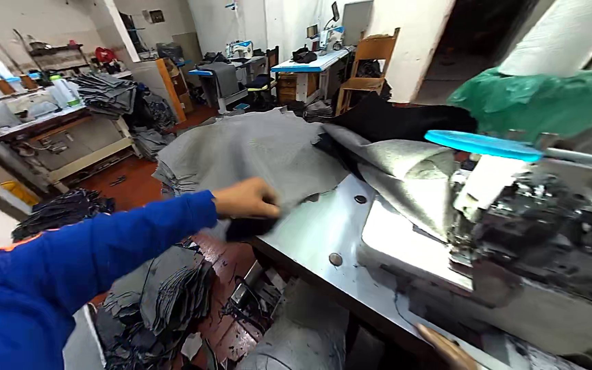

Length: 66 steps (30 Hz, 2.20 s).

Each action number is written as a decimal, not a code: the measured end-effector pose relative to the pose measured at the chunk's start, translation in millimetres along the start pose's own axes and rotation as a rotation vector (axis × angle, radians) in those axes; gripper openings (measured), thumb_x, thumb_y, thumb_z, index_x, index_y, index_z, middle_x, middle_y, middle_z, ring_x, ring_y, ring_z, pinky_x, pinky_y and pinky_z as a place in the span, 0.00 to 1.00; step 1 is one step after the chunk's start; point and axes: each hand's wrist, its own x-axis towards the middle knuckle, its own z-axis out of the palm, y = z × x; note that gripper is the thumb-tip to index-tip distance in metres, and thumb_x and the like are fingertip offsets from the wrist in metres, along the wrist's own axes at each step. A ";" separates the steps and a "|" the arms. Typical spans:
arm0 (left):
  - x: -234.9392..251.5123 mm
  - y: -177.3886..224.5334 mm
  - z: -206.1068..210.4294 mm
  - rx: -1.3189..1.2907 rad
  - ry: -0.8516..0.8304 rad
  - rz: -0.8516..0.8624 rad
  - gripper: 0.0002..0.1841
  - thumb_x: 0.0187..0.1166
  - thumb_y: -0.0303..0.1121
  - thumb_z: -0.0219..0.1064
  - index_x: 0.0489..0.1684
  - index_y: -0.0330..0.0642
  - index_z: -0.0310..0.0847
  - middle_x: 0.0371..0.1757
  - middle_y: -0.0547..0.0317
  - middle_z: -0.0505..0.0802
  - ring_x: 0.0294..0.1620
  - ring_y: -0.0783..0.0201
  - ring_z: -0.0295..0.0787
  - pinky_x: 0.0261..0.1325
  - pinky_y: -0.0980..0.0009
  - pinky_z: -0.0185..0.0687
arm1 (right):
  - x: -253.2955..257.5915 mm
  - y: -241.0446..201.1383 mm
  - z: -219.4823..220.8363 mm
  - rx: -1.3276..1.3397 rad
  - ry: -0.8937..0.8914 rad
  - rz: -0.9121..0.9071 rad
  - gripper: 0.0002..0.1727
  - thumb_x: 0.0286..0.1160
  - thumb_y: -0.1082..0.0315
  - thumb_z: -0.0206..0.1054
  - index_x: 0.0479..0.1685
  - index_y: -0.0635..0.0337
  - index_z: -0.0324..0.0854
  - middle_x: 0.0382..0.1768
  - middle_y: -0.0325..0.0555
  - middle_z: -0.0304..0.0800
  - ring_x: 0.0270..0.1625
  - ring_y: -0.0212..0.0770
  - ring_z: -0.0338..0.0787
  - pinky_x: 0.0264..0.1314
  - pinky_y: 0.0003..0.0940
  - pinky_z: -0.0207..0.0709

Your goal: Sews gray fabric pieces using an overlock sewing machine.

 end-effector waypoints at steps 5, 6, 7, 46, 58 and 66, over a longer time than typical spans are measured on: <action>44.9 98.4 121.6 -0.588 0.325 0.300 0.04 0.82 0.24 0.65 0.37 0.32 0.83 0.26 0.59 0.87 0.24 0.72 0.83 0.31 0.74 0.83 | 46.1 -53.9 89.5 0.552 0.112 0.366 0.46 0.58 0.59 0.82 0.72 0.82 0.66 0.61 0.49 0.87 0.62 0.24 0.87 0.66 0.24 0.82; 58.1 101.7 140.6 -0.478 0.444 0.436 0.03 0.79 0.23 0.67 0.42 0.32 0.85 0.34 0.56 0.92 0.31 0.69 0.89 0.38 0.71 0.88 | 55.0 -61.0 101.7 0.523 0.193 0.491 0.31 0.64 0.70 0.77 0.64 0.81 0.73 0.51 0.50 0.90 0.54 0.25 0.89 0.60 0.23 0.83; 70.4 99.1 154.6 -0.297 0.537 0.620 0.07 0.75 0.22 0.69 0.47 0.31 0.88 0.45 0.52 0.94 0.44 0.66 0.92 0.51 0.69 0.90 | 60.3 -63.9 108.2 0.496 0.242 0.592 0.21 0.70 0.76 0.69 0.60 0.82 0.76 0.47 0.54 0.89 0.50 0.29 0.88 0.57 0.25 0.81; 47.1 105.2 108.9 -0.362 0.499 0.929 0.03 0.69 0.25 0.77 0.32 0.35 0.93 0.30 0.64 0.93 0.35 0.78 0.84 0.44 0.81 0.78 | 84.3 -60.6 -59.3 -0.118 0.513 -0.163 0.19 0.74 0.70 0.72 0.62 0.52 0.76 0.52 0.22 0.88 0.52 0.15 0.87 0.58 0.16 0.83; 43.1 97.1 101.6 -0.442 0.394 0.783 0.04 0.72 0.20 0.74 0.37 0.34 0.84 0.36 0.59 0.93 0.38 0.74 0.90 0.43 0.80 0.88 | 94.8 -58.7 29.4 0.655 0.543 0.027 0.19 0.71 0.84 0.66 0.43 0.44 0.73 0.35 0.25 0.92 0.40 0.20 0.92 0.48 0.17 0.87; 67.9 102.0 110.5 -0.268 0.569 0.768 0.05 0.68 0.23 0.78 0.35 0.35 0.88 0.32 0.62 0.94 0.33 0.78 0.89 0.40 0.82 0.86 | 57.4 -34.6 51.3 0.452 0.107 0.098 0.18 0.82 0.56 0.65 0.45 0.66 0.87 0.42 0.35 0.95 0.50 0.16 0.90 0.56 0.19 0.85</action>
